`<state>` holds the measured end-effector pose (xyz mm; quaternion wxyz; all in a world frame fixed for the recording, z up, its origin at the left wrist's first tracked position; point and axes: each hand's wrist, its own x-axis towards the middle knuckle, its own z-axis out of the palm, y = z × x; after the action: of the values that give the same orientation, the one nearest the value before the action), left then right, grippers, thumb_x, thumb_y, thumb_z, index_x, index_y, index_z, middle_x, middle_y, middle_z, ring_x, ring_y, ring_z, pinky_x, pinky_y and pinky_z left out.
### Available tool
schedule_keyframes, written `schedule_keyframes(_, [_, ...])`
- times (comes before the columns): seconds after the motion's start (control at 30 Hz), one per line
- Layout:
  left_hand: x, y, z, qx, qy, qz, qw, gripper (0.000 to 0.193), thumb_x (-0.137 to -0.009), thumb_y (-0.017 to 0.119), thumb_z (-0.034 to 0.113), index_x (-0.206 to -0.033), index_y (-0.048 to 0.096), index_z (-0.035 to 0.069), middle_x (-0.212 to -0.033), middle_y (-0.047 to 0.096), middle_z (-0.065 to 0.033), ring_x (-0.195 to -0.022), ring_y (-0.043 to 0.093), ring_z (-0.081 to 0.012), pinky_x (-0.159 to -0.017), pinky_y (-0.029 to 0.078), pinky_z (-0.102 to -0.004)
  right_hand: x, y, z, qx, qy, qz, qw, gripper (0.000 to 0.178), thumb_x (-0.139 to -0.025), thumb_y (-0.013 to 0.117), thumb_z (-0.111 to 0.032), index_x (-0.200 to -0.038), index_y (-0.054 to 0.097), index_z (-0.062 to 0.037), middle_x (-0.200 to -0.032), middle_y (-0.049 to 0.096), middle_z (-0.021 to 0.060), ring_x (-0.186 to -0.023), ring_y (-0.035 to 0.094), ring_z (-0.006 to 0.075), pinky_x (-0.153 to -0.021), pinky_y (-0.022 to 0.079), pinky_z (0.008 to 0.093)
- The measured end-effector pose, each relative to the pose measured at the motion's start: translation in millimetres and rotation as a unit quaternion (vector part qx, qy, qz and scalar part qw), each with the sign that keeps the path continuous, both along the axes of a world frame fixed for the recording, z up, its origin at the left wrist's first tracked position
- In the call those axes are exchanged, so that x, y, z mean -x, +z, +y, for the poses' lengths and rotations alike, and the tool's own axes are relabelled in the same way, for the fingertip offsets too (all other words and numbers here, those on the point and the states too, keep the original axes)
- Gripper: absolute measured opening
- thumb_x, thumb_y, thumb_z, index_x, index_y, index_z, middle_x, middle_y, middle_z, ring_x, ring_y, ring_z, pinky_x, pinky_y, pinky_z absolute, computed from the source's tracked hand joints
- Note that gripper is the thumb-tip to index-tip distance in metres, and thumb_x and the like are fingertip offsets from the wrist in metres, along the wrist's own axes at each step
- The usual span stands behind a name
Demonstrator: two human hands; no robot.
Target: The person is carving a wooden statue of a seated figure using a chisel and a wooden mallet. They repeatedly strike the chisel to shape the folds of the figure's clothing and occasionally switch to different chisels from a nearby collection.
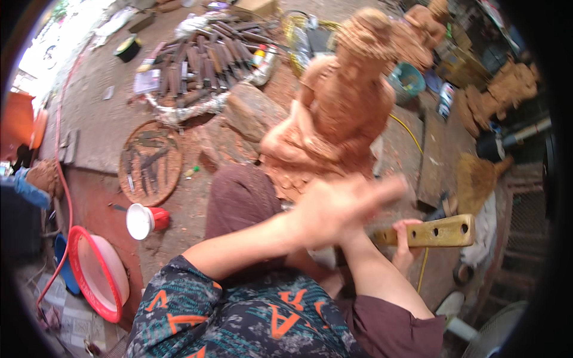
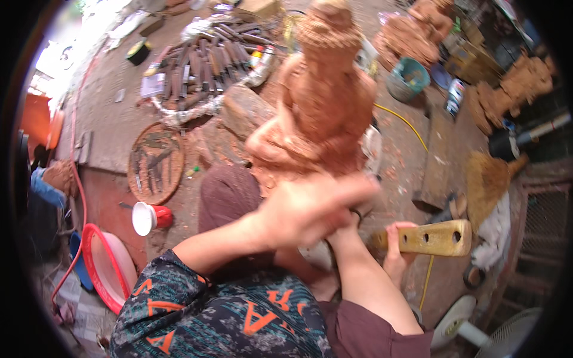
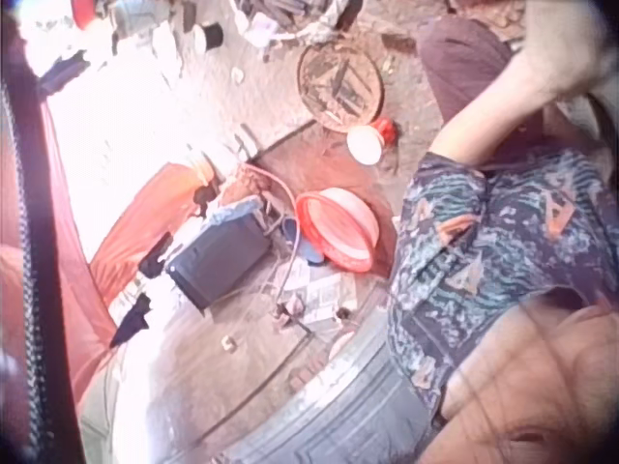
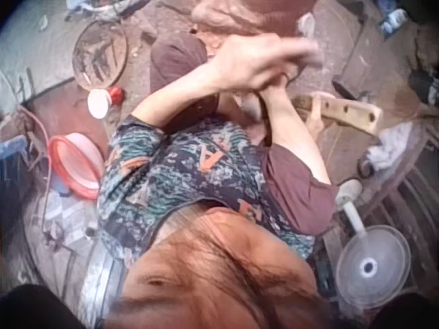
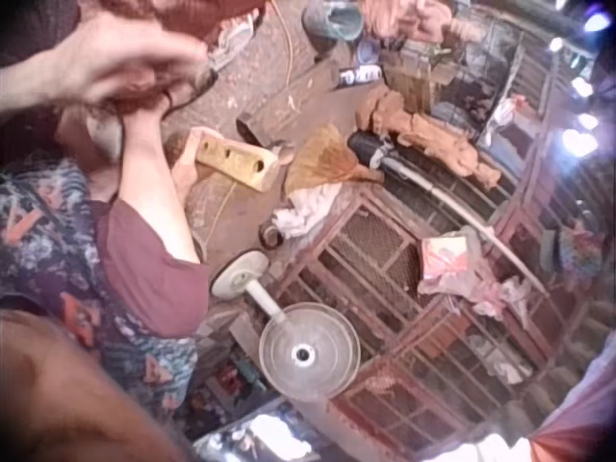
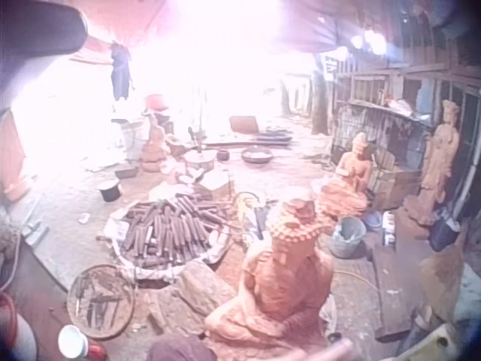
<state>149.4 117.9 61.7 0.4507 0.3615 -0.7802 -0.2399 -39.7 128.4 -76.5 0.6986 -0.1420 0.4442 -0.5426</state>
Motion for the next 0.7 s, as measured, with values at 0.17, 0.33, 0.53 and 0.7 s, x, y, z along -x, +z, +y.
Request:
schedule_keyframes(0.17, [-159.8,-18.2,-76.5,-0.155,0.281,0.02,0.947,0.054,-0.089,0.044,0.007,-0.142,0.039,0.018,-0.136,0.051,-0.0131,-0.095,0.061,-0.0208,-0.089,0.048,-0.036,-39.7,-20.1,-16.5,-0.089,0.077,-0.244,0.963,0.059,-0.092,0.031,-0.046,-0.136,0.043,-0.0081,-0.137,0.046,0.012,-0.124,0.046,0.0325,-0.106,0.036,0.0462])
schedule_keyframes(0.33, [-324.5,-95.6,-137.1,-0.221,0.436,-0.175,0.855,0.059,-0.077,0.052,0.001,-0.134,0.049,0.012,-0.098,0.066,-0.0183,-0.072,0.065,-0.0203,-0.069,0.051,-0.0339,-37.9,-33.0,-7.9,-0.129,0.109,-0.235,0.957,0.067,-0.092,0.024,-0.052,-0.144,0.033,-0.0098,-0.149,0.032,0.0101,-0.135,0.033,0.0312,-0.113,0.025,0.0473])
schedule_keyframes(0.53, [-355.2,-123.3,-177.3,-0.227,0.472,-0.245,0.816,0.054,-0.072,0.059,0.006,-0.126,0.056,0.007,-0.105,0.065,-0.0217,-0.09,0.064,-0.0311,-0.086,0.049,-0.0386,-4.6,-63.9,3.2,-0.287,-0.075,-0.584,0.755,0.06,-0.09,0.034,-0.049,-0.143,0.037,-0.0212,-0.148,0.036,0.0023,-0.135,0.034,0.0235,-0.111,0.027,0.0417])
schedule_keyframes(0.7, [-343.1,-104.9,-185.3,-0.142,0.543,-0.261,0.785,0.04,-0.076,0.058,0.009,-0.116,0.063,0.01,-0.112,0.063,-0.0202,-0.098,0.063,-0.0334,-0.093,0.047,-0.0406,2.6,-74.0,2.9,-0.326,-0.081,-0.734,0.59,0.056,-0.089,0.04,-0.047,-0.14,0.041,-0.0232,-0.146,0.04,0.0015,-0.133,0.038,0.023,-0.107,0.033,0.0424])
